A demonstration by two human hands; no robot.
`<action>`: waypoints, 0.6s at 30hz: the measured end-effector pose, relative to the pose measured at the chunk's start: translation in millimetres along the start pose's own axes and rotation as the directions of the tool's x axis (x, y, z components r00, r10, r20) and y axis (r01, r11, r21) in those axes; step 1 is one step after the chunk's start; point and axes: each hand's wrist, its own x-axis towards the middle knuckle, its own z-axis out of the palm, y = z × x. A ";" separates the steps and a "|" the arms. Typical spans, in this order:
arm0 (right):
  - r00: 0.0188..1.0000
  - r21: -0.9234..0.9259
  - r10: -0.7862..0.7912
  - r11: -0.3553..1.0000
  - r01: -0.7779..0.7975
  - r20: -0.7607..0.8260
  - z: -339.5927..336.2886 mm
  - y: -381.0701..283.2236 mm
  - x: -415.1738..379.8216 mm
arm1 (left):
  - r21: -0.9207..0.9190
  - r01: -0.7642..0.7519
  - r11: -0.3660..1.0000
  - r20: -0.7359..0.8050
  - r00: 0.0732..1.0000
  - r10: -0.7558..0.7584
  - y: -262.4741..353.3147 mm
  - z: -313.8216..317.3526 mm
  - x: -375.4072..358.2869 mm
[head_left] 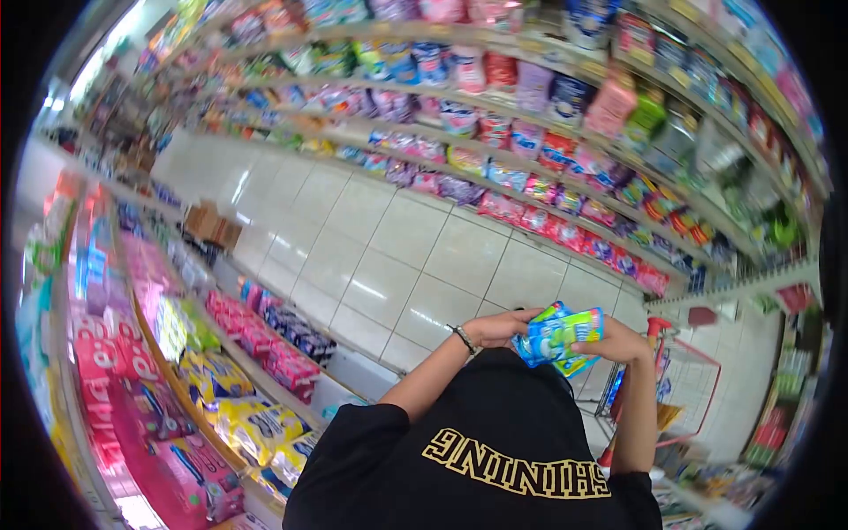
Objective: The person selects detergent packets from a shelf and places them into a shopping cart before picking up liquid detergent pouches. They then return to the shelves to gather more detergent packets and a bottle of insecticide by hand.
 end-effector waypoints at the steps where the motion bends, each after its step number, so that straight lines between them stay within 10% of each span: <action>1: 0.989 -0.126 -0.010 0.992 0.028 0.145 5.5 -8.2 34.6 | -0.107 -0.076 0.991 -0.018 0.997 0.074 -2.8 -16.0 -9.6; 4: 0.944 -0.370 0.069 0.927 0.059 0.323 31.7 -35.7 125.1 | -0.489 -0.095 0.867 0.109 0.980 0.168 -15.2 -73.4 -41.5; 8: 0.926 -0.408 -0.101 0.876 0.256 0.364 51.7 -75.6 218.1 | -0.255 -0.247 0.935 -0.135 0.966 0.219 29.3 -118.9 -78.9; 18: 0.902 -0.003 -0.294 0.951 0.309 -0.315 114.5 -139.3 419.2 | -0.184 -0.665 0.724 -0.663 0.628 0.408 162.0 -222.2 -138.0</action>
